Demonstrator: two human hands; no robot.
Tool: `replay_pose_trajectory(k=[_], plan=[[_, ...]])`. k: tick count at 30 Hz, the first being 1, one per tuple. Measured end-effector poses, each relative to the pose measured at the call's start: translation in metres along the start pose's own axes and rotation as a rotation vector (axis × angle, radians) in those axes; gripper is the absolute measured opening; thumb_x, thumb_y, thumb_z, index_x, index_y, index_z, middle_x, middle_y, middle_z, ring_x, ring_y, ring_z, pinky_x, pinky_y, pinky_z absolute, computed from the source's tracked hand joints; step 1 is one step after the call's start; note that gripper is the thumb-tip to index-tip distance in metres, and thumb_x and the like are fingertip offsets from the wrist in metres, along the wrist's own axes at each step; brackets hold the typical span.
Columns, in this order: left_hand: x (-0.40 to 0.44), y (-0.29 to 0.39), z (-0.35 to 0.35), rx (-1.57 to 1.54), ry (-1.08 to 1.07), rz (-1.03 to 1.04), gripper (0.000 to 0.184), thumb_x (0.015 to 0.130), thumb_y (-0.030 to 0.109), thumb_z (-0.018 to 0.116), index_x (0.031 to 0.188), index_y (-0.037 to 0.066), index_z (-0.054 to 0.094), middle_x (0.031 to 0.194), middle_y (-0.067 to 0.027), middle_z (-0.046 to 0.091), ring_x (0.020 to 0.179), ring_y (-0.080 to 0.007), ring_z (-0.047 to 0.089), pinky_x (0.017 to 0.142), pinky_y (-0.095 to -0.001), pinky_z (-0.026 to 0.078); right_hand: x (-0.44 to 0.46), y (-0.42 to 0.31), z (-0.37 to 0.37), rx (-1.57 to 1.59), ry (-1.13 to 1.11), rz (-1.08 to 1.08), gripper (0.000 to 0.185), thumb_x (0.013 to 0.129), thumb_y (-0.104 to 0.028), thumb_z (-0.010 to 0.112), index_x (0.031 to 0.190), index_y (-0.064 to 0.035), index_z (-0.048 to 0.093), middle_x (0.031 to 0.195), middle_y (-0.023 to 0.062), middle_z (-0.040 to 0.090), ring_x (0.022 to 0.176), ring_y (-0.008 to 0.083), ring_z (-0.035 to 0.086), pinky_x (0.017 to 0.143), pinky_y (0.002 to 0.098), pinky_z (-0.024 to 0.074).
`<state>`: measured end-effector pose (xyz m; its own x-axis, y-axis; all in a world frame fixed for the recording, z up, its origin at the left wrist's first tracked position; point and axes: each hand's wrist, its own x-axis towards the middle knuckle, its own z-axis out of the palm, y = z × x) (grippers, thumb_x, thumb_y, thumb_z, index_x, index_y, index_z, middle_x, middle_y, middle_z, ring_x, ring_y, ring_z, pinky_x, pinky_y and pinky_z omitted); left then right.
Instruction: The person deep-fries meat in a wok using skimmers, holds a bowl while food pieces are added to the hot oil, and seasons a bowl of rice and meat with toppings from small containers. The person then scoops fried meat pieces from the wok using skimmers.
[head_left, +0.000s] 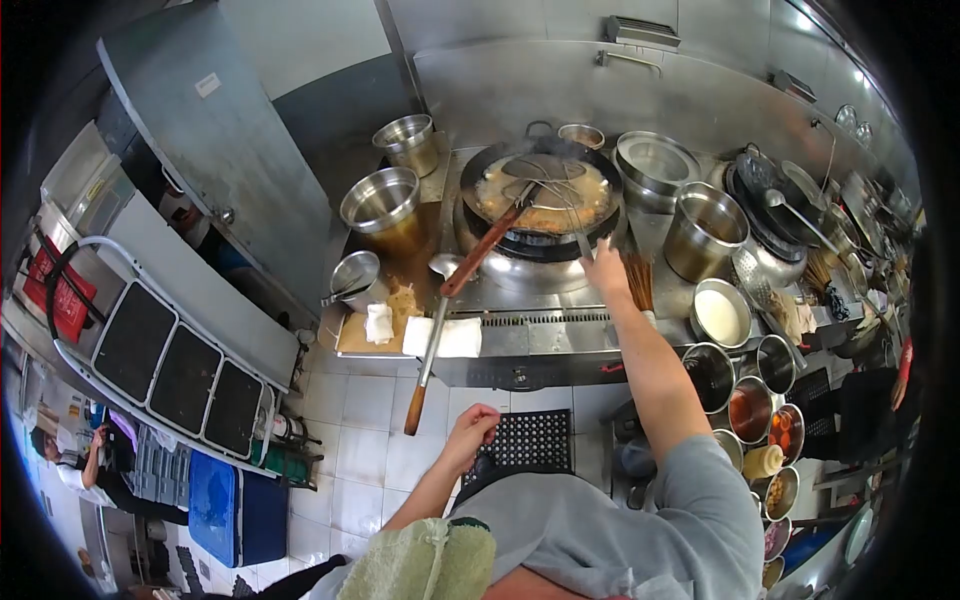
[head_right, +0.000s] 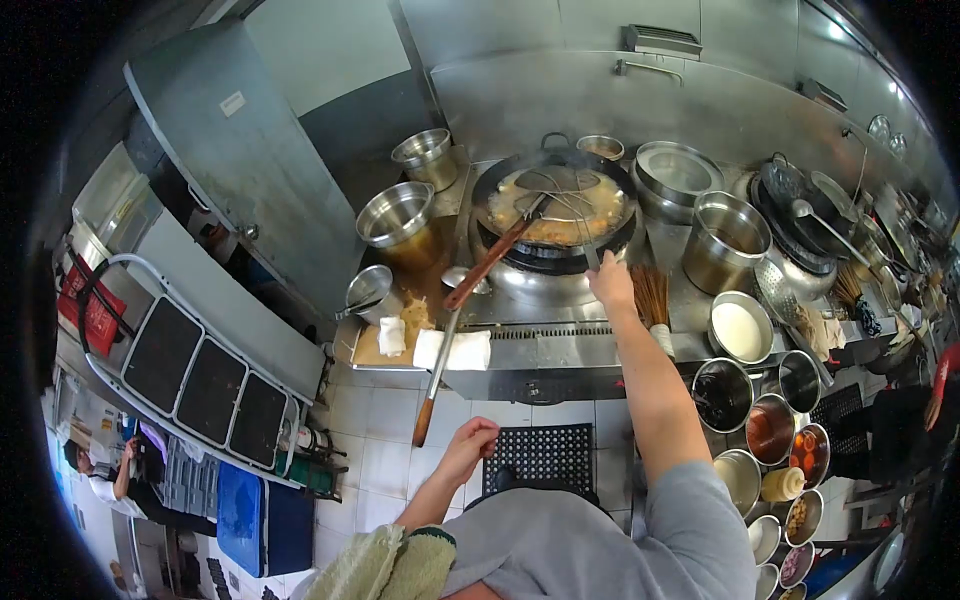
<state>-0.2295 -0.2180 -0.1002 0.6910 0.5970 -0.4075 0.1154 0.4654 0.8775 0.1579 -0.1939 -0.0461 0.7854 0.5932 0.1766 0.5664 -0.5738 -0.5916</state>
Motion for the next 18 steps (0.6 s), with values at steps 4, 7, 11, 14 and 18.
replay_pose_trajectory(k=[4, 7, 11, 14, 18], plan=[[0.008, 0.005, -0.024, 0.126, 0.029, 0.066, 0.005, 0.087, 0.005, 0.059, 0.09, 0.007, 0.057, 0.072, 0.0016, 0.053, 0.064, -0.0062, 0.048, 0.056, -0.0207, 0.039, 0.017, -0.005, 0.027, -0.065, 0.148, -0.144, 0.042, 0.084, -0.01, 0.054, 0.125, -0.0054, 0.044, 0.111, 0.0264, 0.054, 0.099, 0.0426, 0.058, 0.087, 0.0476, 0.048], [0.018, 0.013, -0.033, 0.204, -0.027, 0.188, 0.008, 0.087, 0.002, 0.06, 0.093, 0.004, 0.057, 0.078, 0.0014, 0.056, 0.067, -0.0042, 0.05, 0.059, -0.0187, 0.04, 0.055, -0.006, 0.016, -0.292, 0.01, -0.166, 0.05, 0.086, -0.005, 0.042, 0.136, -0.0076, 0.04, 0.106, 0.0264, 0.055, 0.093, 0.042, 0.061, 0.082, 0.0487, 0.0501], [0.037, 0.021, -0.058, 0.229, -0.142, 0.252, 0.011, 0.088, 0.002, 0.06, 0.098, 0.004, 0.056, 0.082, 0.0013, 0.056, 0.071, -0.0044, 0.05, 0.062, -0.0186, 0.041, 0.087, -0.03, -0.083, -0.537, -0.068, -0.333, 0.034, 0.084, -0.006, 0.047, 0.116, 0.0014, 0.053, 0.091, 0.0258, 0.065, 0.089, 0.0351, 0.065, 0.079, 0.0462, 0.0524], [0.043, 0.037, -0.075, 0.173, -0.188, 0.167, 0.011, 0.088, 0.002, 0.059, 0.098, 0.005, 0.056, 0.082, 0.0021, 0.056, 0.071, -0.0043, 0.05, 0.062, -0.0186, 0.041, 0.041, -0.06, -0.163, -0.577, -0.012, -0.41, 0.044, 0.08, 0.001, 0.048, 0.124, 0.0019, 0.049, 0.093, 0.0277, 0.064, 0.091, 0.039, 0.063, 0.079, 0.0464, 0.0521], [0.06, 0.047, -0.088, 0.222, -0.206, 0.181, 0.012, 0.087, 0.002, 0.061, 0.098, 0.003, 0.057, 0.086, 0.001, 0.058, 0.078, -0.0051, 0.054, 0.068, -0.0192, 0.045, 0.032, -0.068, -0.169, -0.623, -0.119, -0.323, 0.045, 0.081, 0.003, 0.046, 0.126, 0.0008, 0.048, 0.095, 0.028, 0.063, 0.093, 0.039, 0.063, 0.08, 0.0469, 0.0506]])
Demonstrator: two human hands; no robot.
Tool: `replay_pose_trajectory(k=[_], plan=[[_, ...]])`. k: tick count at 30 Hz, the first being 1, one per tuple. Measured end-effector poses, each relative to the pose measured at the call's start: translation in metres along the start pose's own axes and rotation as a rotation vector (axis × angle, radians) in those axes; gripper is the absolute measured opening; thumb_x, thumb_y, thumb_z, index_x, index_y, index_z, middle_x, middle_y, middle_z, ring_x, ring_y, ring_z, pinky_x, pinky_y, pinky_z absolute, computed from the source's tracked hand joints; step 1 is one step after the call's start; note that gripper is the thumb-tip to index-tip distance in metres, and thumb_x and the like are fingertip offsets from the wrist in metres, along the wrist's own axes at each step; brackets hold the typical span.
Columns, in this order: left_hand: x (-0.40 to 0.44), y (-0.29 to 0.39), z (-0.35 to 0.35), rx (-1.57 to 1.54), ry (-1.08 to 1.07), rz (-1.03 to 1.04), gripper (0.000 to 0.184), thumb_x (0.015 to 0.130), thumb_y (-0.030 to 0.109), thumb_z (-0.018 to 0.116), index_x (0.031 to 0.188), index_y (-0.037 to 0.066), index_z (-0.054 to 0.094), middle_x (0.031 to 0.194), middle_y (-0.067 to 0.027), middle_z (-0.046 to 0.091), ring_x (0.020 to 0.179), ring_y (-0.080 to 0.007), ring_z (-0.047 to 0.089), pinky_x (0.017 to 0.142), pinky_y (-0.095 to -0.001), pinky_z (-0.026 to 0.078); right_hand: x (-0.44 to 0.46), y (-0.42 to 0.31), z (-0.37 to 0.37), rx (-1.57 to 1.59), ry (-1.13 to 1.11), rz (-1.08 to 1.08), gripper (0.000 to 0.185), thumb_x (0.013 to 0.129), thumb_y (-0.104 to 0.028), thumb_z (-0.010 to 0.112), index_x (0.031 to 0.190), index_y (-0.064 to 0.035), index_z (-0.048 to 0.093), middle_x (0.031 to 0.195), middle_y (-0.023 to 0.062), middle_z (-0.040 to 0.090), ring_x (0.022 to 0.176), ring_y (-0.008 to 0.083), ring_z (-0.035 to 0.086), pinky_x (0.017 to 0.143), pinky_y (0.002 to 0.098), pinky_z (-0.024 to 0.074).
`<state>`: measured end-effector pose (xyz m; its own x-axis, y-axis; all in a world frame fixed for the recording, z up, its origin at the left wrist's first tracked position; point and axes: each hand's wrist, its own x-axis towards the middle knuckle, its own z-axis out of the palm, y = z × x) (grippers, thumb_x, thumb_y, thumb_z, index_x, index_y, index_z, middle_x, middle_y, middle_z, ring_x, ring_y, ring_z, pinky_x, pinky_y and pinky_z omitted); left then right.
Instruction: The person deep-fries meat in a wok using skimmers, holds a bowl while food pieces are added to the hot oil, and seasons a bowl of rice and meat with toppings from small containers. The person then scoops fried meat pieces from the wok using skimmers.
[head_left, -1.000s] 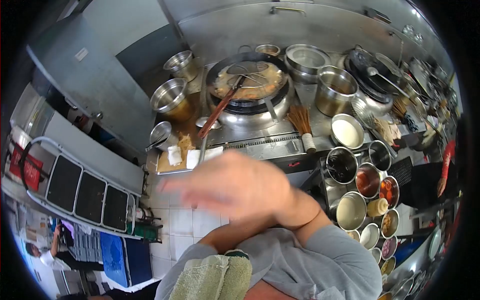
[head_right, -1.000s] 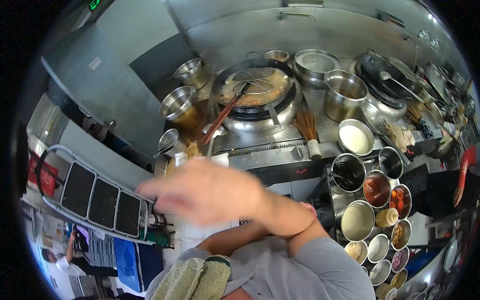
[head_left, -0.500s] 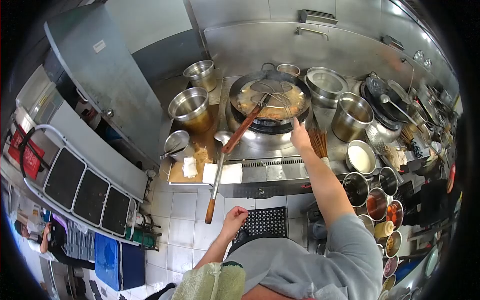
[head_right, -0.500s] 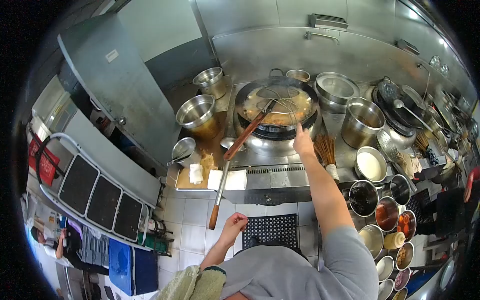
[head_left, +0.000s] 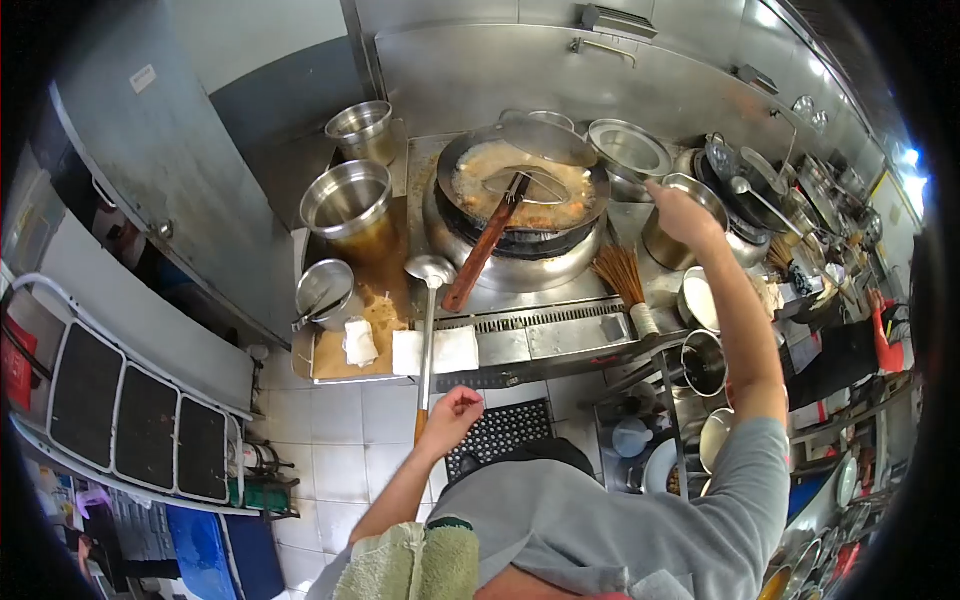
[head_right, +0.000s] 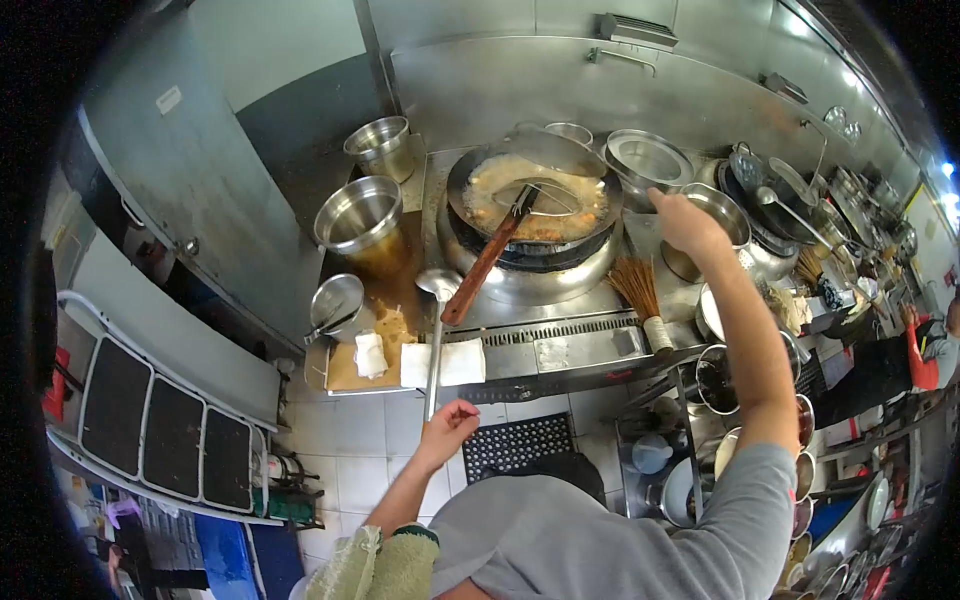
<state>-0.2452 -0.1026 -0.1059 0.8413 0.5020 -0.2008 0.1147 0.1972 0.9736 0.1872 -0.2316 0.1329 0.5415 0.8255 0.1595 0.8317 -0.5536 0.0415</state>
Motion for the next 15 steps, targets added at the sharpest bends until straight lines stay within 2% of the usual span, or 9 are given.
replay_pose_trajectory(k=[1, 3, 6, 8, 9, 12, 14, 15], plan=[[0.002, 0.011, 0.005, 0.005, 0.013, 0.023, 0.011, 0.088, 0.003, 0.06, 0.098, 0.006, 0.056, 0.081, 0.004, 0.055, 0.071, -0.003, 0.049, 0.061, -0.0178, 0.04, 0.009, 0.004, 0.022, -0.045, 0.011, 0.0, 0.046, 0.081, 0.003, 0.045, 0.126, 0.0002, 0.048, 0.096, 0.0275, 0.064, 0.093, 0.0389, 0.063, 0.08, 0.0471, 0.0502], [0.013, 0.008, 0.011, -0.019, -0.001, 0.088, 0.01, 0.088, 0.002, 0.06, 0.097, 0.004, 0.056, 0.081, 0.004, 0.055, 0.071, -0.0031, 0.05, 0.063, -0.018, 0.041, 0.048, 0.013, 0.069, -0.03, -0.003, -0.006, 0.047, 0.08, 0.003, 0.047, 0.126, 0.0003, 0.048, 0.097, 0.0263, 0.064, 0.093, 0.0376, 0.063, 0.081, 0.0471, 0.05], [0.015, 0.02, 0.03, -0.016, 0.041, 0.094, 0.009, 0.088, 0.003, 0.061, 0.096, 0.004, 0.057, 0.082, 0.0037, 0.055, 0.073, -0.0031, 0.05, 0.066, -0.0183, 0.043, 0.075, 0.009, 0.059, -0.047, 0.017, -0.065, 0.048, 0.078, 0.002, 0.049, 0.126, 0.0006, 0.049, 0.098, 0.0254, 0.064, 0.092, 0.0362, 0.064, 0.081, 0.047, 0.0499], [0.006, 0.013, 0.039, -0.13, 0.065, 0.11, 0.009, 0.088, 0.002, 0.06, 0.096, 0.004, 0.057, 0.082, 0.0038, 0.055, 0.074, -0.0029, 0.051, 0.067, -0.0181, 0.043, 0.076, 0.0, 0.045, -0.119, 0.045, -0.135, 0.049, 0.076, 0.001, 0.052, 0.126, 0.0012, 0.049, 0.096, 0.026, 0.064, 0.092, 0.0359, 0.064, 0.079, 0.0467, 0.0501], [0.005, 0.007, 0.04, -0.102, 0.086, 0.109, 0.009, 0.088, 0.002, 0.06, 0.097, 0.004, 0.057, 0.083, 0.0036, 0.056, 0.074, -0.0029, 0.051, 0.067, -0.0179, 0.043, 0.08, 0.003, 0.046, 0.034, 0.136, -0.164, 0.048, 0.078, -0.001, 0.051, 0.125, 0.0024, 0.048, 0.092, 0.0263, 0.064, 0.088, 0.0365, 0.064, 0.078, 0.046, 0.0506], [0.001, -0.009, 0.047, -0.113, 0.116, 0.055, 0.009, 0.088, 0.002, 0.06, 0.096, 0.003, 0.057, 0.084, 0.0029, 0.056, 0.075, -0.003, 0.051, 0.068, -0.0178, 0.043, 0.087, 0.0, 0.066, 0.026, 0.095, -0.038, 0.044, 0.08, -0.002, 0.05, 0.123, 0.0018, 0.05, 0.09, 0.026, 0.064, 0.086, 0.0364, 0.065, 0.076, 0.046, 0.0511], [-0.005, -0.003, 0.05, -0.085, 0.122, 0.044, 0.009, 0.088, 0.002, 0.059, 0.097, 0.003, 0.057, 0.084, 0.0026, 0.057, 0.075, -0.003, 0.052, 0.068, -0.0179, 0.043, 0.11, 0.032, 0.084, -0.064, 0.026, -0.116, 0.04, 0.081, -0.001, 0.048, 0.121, 0.0006, 0.051, 0.091, 0.0252, 0.065, 0.087, 0.0374, 0.065, 0.076, 0.0464, 0.0513], [-0.008, 0.001, 0.05, -0.083, 0.143, 0.028, 0.008, 0.088, 0.002, 0.059, 0.097, 0.002, 0.057, 0.084, 0.0024, 0.057, 0.075, -0.003, 0.052, 0.068, -0.018, 0.043, 0.111, 0.04, 0.067, -0.067, 0.033, -0.17, 0.038, 0.081, 0.0, 0.047, 0.119, -0.0003, 0.052, 0.093, 0.0251, 0.065, 0.087, 0.0375, 0.065, 0.075, 0.0463, 0.0519]])
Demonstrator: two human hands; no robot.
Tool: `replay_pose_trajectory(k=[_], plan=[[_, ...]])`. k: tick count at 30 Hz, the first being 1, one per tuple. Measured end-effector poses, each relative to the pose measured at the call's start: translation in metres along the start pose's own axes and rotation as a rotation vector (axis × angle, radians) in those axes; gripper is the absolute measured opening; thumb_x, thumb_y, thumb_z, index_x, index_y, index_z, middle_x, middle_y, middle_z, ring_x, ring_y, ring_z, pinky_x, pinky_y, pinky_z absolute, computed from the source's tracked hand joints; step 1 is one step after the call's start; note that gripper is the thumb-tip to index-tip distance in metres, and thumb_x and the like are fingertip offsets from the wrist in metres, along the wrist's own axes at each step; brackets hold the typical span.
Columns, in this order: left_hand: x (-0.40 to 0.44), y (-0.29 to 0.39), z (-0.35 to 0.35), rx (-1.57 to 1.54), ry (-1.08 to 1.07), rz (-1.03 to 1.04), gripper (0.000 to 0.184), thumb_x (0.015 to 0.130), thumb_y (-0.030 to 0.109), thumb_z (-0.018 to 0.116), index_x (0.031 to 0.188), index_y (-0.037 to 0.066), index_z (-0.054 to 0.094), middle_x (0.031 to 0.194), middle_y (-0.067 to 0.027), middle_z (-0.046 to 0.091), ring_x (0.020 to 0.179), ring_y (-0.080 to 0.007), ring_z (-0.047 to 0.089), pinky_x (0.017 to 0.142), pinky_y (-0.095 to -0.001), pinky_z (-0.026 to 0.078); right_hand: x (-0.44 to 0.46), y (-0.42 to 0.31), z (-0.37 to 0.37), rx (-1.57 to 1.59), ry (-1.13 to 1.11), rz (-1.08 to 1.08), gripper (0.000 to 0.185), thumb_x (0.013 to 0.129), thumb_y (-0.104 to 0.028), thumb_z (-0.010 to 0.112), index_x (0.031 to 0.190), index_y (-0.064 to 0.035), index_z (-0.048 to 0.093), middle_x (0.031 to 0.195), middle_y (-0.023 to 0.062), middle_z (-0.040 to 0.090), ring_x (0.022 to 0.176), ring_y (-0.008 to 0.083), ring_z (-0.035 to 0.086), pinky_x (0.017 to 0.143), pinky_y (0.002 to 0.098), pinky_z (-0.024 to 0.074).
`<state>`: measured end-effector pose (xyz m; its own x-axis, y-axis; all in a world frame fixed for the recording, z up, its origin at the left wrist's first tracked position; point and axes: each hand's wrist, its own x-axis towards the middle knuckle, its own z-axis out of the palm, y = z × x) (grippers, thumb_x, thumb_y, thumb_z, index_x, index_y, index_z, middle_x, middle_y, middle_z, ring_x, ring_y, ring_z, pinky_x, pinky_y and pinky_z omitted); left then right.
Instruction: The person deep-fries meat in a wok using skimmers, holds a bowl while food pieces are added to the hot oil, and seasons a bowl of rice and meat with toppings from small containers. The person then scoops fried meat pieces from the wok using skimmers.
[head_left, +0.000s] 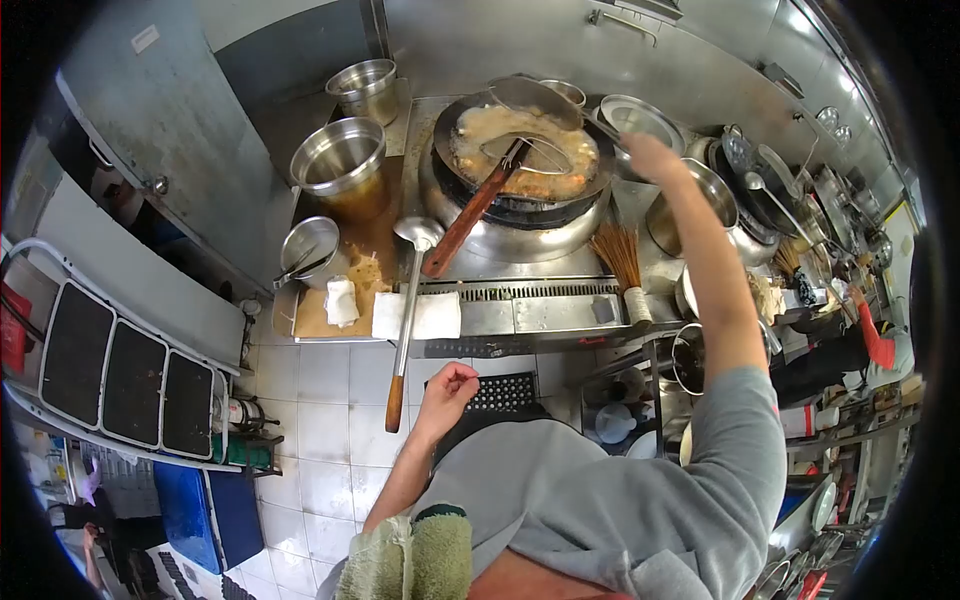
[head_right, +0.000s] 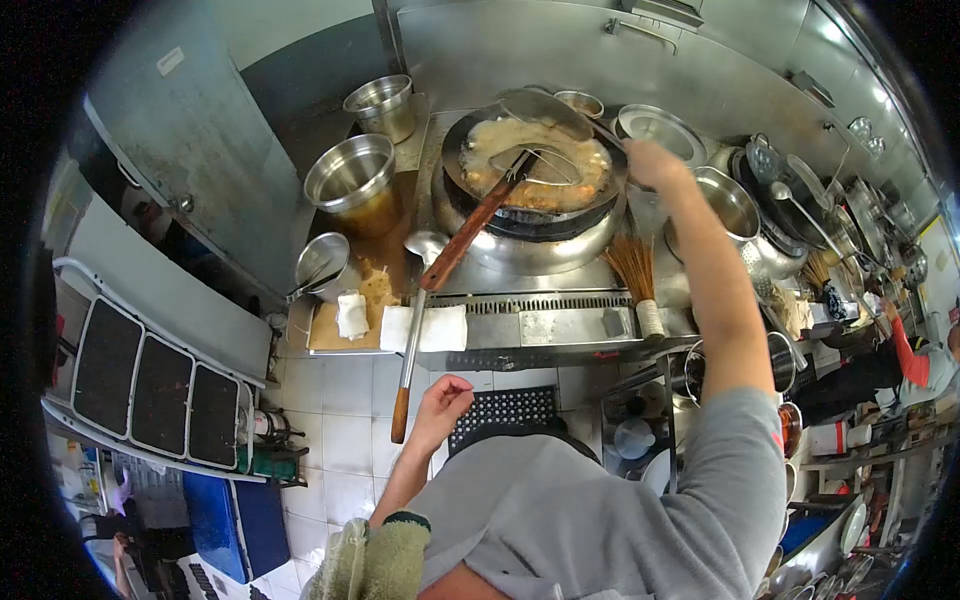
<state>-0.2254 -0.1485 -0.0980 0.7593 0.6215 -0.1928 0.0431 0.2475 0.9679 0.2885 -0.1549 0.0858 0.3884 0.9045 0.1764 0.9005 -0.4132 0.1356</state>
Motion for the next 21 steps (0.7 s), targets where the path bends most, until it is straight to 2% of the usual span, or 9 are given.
replay_pose_trajectory(k=[2, 4, 9, 11, 12, 14, 15, 19, 21], plan=[[0.001, 0.002, 0.001, -0.024, 0.066, -0.001, 0.009, 0.088, 0.001, 0.058, 0.097, 0.002, 0.057, 0.082, 0.0022, 0.057, 0.075, -0.0031, 0.052, 0.067, -0.0184, 0.043, -0.004, 0.003, -0.049, -0.009, 0.014, -0.058, 0.037, 0.082, 0.002, 0.045, 0.118, -0.0013, 0.054, 0.096, 0.025, 0.064, 0.087, 0.0377, 0.065, 0.074, 0.0461, 0.0524], [0.002, -0.001, 0.001, -0.039, 0.081, -0.009, 0.009, 0.088, 0.001, 0.058, 0.097, 0.002, 0.057, 0.082, 0.0022, 0.057, 0.076, -0.0033, 0.052, 0.068, -0.0185, 0.043, -0.014, -0.012, -0.087, 0.111, -0.114, 0.139, 0.036, 0.08, 0.004, 0.045, 0.114, 0.0001, 0.056, 0.103, 0.0251, 0.063, 0.092, 0.0373, 0.064, 0.08, 0.0456, 0.0512], [0.007, 0.002, 0.003, -0.005, -0.012, 0.034, 0.009, 0.088, 0.002, 0.059, 0.097, 0.002, 0.057, 0.083, 0.0029, 0.056, 0.077, -0.0032, 0.052, 0.069, -0.0185, 0.042, -0.002, -0.014, -0.04, 0.083, 0.053, 0.064, 0.044, 0.078, 0.006, 0.044, 0.12, -0.0021, 0.055, 0.106, 0.0242, 0.063, 0.099, 0.0355, 0.062, 0.084, 0.0449, 0.0508], [0.006, 0.005, 0.003, -0.001, -0.027, 0.026, 0.01, 0.088, 0.002, 0.059, 0.098, 0.002, 0.057, 0.083, 0.0032, 0.056, 0.077, -0.003, 0.051, 0.069, -0.0184, 0.042, -0.001, -0.022, -0.037, -0.064, -0.186, 0.01, 0.048, 0.078, 0.006, 0.045, 0.124, -0.0038, 0.054, 0.105, 0.0234, 0.063, 0.098, 0.0358, 0.062, 0.081, 0.0444, 0.0515], [0.004, 0.006, 0.002, -0.007, -0.021, 0.02, 0.009, 0.088, 0.002, 0.059, 0.098, 0.002, 0.057, 0.083, 0.0032, 0.056, 0.076, -0.003, 0.051, 0.069, -0.0185, 0.042, -0.017, -0.036, -0.067, 0.132, -0.174, 0.139, 0.043, 0.077, 0.005, 0.048, 0.118, -0.0024, 0.056, 0.104, 0.0227, 0.064, 0.098, 0.0363, 0.062, 0.084, 0.0444, 0.0497], [0.001, 0.011, -0.003, -0.031, 0.005, -0.01, 0.01, 0.088, 0.002, 0.058, 0.098, 0.002, 0.057, 0.084, 0.003, 0.056, 0.076, -0.0031, 0.051, 0.068, -0.0182, 0.041, -0.017, -0.007, -0.084, -0.061, -0.187, -0.001, 0.042, 0.075, 0.007, 0.049, 0.116, -0.0014, 0.057, 0.103, 0.0231, 0.064, 0.098, 0.037, 0.062, 0.082, 0.0436, 0.0499], [-0.002, 0.01, -0.006, -0.031, 0.011, -0.014, 0.01, 0.088, 0.002, 0.058, 0.098, 0.002, 0.057, 0.084, 0.003, 0.056, 0.076, -0.0031, 0.051, 0.068, -0.0182, 0.041, -0.029, 0.0, -0.091, 0.052, -0.074, 0.007, 0.044, 0.074, 0.008, 0.049, 0.117, 0.0007, 0.056, 0.101, 0.0234, 0.064, 0.098, 0.0377, 0.062, 0.081, 0.0441, 0.0495], [-0.012, 0.014, -0.017, -0.105, 0.088, -0.03, 0.009, 0.089, 0.001, 0.057, 0.098, 0.003, 0.056, 0.083, 0.0023, 0.056, 0.074, -0.0032, 0.05, 0.065, -0.0182, 0.04, -0.059, -0.005, -0.106, 0.007, -0.141, 0.097, 0.046, 0.073, 0.01, 0.046, 0.118, 0.0052, 0.054, 0.102, 0.0264, 0.062, 0.101, 0.0404, 0.059, 0.083, 0.0451, 0.0481], [-0.013, 0.013, -0.016, -0.105, 0.101, -0.024, 0.008, 0.089, 0.001, 0.056, 0.098, 0.003, 0.056, 0.083, 0.0021, 0.056, 0.072, -0.0037, 0.049, 0.063, -0.0189, 0.039, -0.037, 0.021, -0.036, 0.027, -0.041, 0.031, 0.047, 0.073, 0.01, 0.045, 0.119, 0.0039, 0.053, 0.1, 0.0276, 0.062, 0.1, 0.041, 0.058, 0.083, 0.0458, 0.0473]])
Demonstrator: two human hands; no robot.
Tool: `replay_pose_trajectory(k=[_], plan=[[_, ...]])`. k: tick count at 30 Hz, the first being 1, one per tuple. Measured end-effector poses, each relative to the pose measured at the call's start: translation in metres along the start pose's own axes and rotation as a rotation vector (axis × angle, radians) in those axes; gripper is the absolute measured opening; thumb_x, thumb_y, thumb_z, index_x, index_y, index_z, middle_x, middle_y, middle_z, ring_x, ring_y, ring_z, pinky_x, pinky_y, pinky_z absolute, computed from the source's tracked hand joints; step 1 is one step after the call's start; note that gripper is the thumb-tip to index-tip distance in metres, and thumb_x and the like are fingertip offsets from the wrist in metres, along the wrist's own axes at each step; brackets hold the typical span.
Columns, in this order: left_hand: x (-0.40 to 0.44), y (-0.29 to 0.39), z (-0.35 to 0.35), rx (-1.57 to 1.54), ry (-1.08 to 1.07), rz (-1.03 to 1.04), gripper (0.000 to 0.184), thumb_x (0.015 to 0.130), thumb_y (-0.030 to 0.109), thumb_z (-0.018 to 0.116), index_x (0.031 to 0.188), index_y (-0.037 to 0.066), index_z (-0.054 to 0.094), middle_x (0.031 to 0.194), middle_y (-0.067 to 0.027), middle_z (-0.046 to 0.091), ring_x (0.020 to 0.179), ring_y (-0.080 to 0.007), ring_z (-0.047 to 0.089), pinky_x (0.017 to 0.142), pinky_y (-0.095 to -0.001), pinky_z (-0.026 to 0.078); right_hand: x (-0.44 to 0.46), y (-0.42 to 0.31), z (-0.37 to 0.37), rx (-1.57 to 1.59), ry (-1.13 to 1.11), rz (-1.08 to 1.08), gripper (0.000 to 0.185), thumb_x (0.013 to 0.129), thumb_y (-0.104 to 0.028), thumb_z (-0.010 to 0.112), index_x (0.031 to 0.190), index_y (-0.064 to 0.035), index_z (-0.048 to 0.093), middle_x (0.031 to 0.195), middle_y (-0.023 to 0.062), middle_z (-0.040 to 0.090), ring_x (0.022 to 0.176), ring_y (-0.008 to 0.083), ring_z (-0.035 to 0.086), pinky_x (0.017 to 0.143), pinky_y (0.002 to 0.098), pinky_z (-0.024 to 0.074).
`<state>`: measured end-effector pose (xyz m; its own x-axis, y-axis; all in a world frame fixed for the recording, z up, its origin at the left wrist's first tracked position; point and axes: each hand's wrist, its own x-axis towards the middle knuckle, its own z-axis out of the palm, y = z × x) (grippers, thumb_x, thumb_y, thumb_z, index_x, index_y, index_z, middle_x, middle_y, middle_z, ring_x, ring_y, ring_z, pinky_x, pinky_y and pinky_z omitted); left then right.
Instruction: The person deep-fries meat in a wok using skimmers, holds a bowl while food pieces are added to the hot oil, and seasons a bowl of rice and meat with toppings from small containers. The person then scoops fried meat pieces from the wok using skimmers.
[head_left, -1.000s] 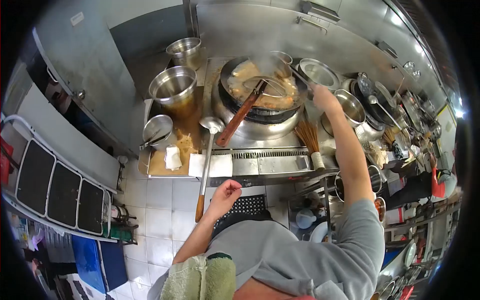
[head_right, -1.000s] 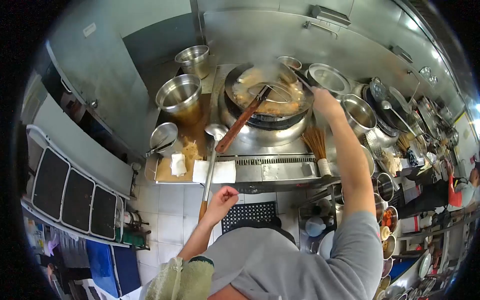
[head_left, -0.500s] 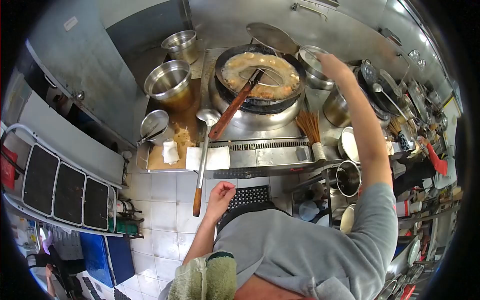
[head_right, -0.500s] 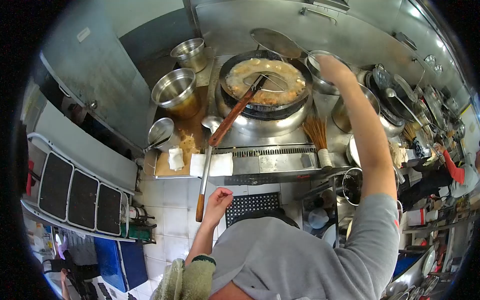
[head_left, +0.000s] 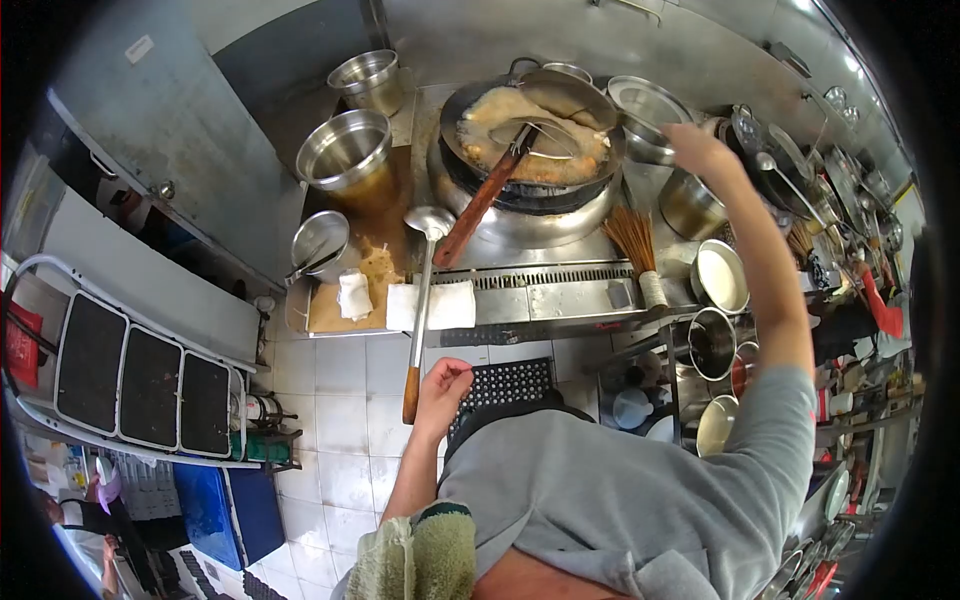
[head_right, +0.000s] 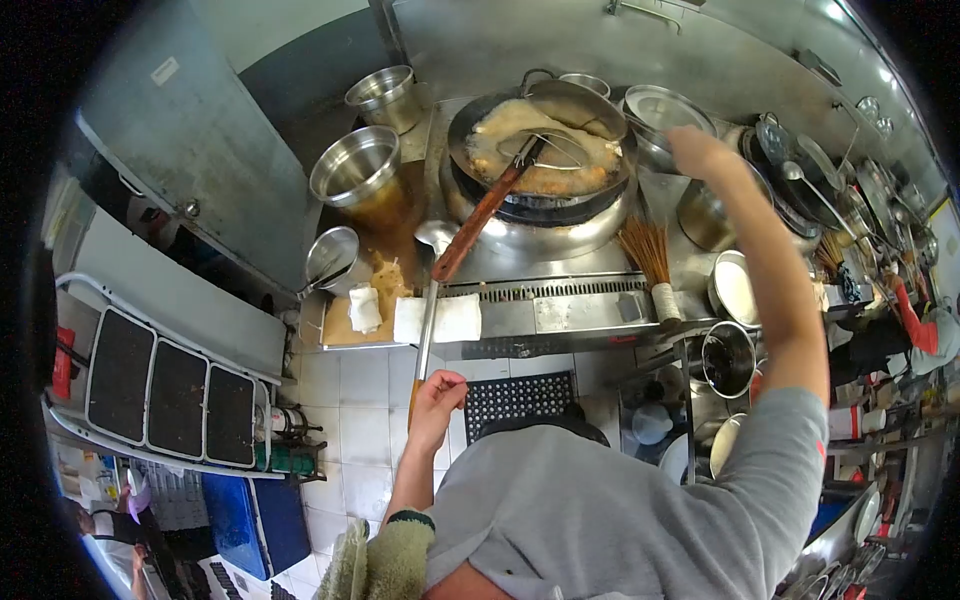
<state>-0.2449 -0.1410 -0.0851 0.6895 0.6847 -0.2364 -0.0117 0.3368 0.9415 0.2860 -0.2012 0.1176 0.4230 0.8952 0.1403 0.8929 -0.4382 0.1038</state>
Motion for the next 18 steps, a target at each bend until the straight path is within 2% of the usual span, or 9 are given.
replay_pose_trajectory(k=[2, 6, 8, 9, 10, 13, 15, 16, 18], plan=[[0.002, 0.001, 0.006, 0.002, -0.039, -0.003, 0.009, 0.089, 0.0, 0.056, 0.097, 0.003, 0.056, 0.084, 0.002, 0.056, 0.072, -0.0039, 0.049, 0.064, -0.0192, 0.04, 0.023, -0.007, 0.024, 0.038, 0.039, 0.03, 0.046, 0.075, 0.008, 0.045, 0.12, 0.0027, 0.052, 0.098, 0.0277, 0.062, 0.1, 0.0411, 0.058, 0.083, 0.0468, 0.0465], [0.004, 0.015, 0.015, 0.022, -0.137, -0.001, 0.009, 0.089, -0.001, 0.057, 0.097, 0.003, 0.056, 0.086, 0.0016, 0.057, 0.074, -0.0042, 0.05, 0.066, -0.0193, 0.041, 0.035, -0.006, 0.004, 0.062, 0.126, 0.014, 0.044, 0.078, 0.006, 0.047, 0.121, 0.0019, 0.052, 0.098, 0.0277, 0.062, 0.098, 0.0413, 0.058, 0.083, 0.0471, 0.0466], [0.002, 0.01, 0.008, 0.046, -0.064, 0.01, 0.009, 0.089, 0.0, 0.057, 0.097, 0.003, 0.056, 0.086, 0.002, 0.057, 0.077, -0.0039, 0.051, 0.067, -0.0186, 0.042, 0.012, -0.011, -0.024, 0.147, 0.208, 0.075, 0.038, 0.081, 0.003, 0.048, 0.12, 0.0021, 0.053, 0.098, 0.0276, 0.062, 0.096, 0.0418, 0.059, 0.081, 0.0472, 0.0474], [0.003, 0.007, 0.006, 0.042, -0.029, 0.018, 0.008, 0.09, 0.0, 0.057, 0.097, 0.003, 0.056, 0.086, 0.0023, 0.056, 0.078, -0.0036, 0.052, 0.068, -0.0181, 0.042, 0.003, -0.007, -0.023, 0.167, 0.296, 0.023, 0.036, 0.084, 0.0, 0.048, 0.12, 0.0021, 0.052, 0.098, 0.0275, 0.062, 0.093, 0.0415, 0.061, 0.079, 0.0473, 0.0485], [0.005, 0.005, 0.006, 0.047, -0.037, 0.018, 0.008, 0.09, 0.0, 0.057, 0.097, 0.003, 0.056, 0.086, 0.0023, 0.056, 0.078, -0.0036, 0.052, 0.068, -0.0181, 0.042, 0.0, -0.001, -0.019, 0.167, 0.298, 0.031, 0.036, 0.084, 0.0, 0.048, 0.12, 0.0021, 0.052, 0.098, 0.0275, 0.062, 0.093, 0.0415, 0.061, 0.079, 0.0473, 0.0485], [0.009, 0.0, 0.011, 0.045, 0.002, 0.052, 0.008, 0.088, 0.001, 0.06, 0.095, 0.003, 0.057, 0.081, 0.0, 0.056, 0.072, -0.0068, 0.05, 0.064, -0.0212, 0.041, -0.008, 0.007, 0.012, 0.043, 0.098, 0.078, 0.037, 0.085, -0.001, 0.049, 0.122, 0.0016, 0.051, 0.098, 0.0271, 0.063, 0.093, 0.0405, 0.061, 0.079, 0.0465, 0.0493], [0.018, 0.003, 0.017, 0.157, -0.087, 0.096, 0.007, 0.09, 0.003, 0.058, 0.097, 0.004, 0.057, 0.085, 0.0013, 0.058, 0.077, -0.004, 0.053, 0.069, -0.0187, 0.043, -0.004, 0.006, 0.035, 0.122, 0.065, 0.113, 0.032, 0.08, 0.003, 0.048, 0.11, 0.0016, 0.057, 0.097, 0.0253, 0.064, 0.095, 0.0393, 0.062, 0.081, 0.0462, 0.05], [0.021, 0.01, 0.02, 0.164, -0.095, 0.1, 0.007, 0.09, 0.003, 0.058, 0.097, 0.004, 0.057, 0.085, 0.0013, 0.058, 0.077, -0.004, 0.053, 0.069, -0.0187, 0.043, -0.005, -0.006, 0.027, 0.166, 0.056, 0.133, 0.03, 0.077, 0.005, 0.048, 0.104, 0.0016, 0.059, 0.096, 0.0244, 0.065, 0.095, 0.0387, 0.062, 0.081, 0.0461, 0.0504], [0.024, 0.028, 0.026, 0.352, -0.082, 0.159, 0.006, 0.09, 0.006, 0.06, 0.096, 0.004, 0.059, 0.084, -0.0005, 0.06, 0.078, -0.004, 0.054, 0.068, -0.0199, 0.044, -0.023, -0.008, 0.002, 0.162, 0.051, 0.161, 0.035, 0.077, 0.005, 0.048, 0.11, 0.0026, 0.058, 0.095, 0.0249, 0.065, 0.095, 0.0397, 0.062, 0.081, 0.0466, 0.0501]])
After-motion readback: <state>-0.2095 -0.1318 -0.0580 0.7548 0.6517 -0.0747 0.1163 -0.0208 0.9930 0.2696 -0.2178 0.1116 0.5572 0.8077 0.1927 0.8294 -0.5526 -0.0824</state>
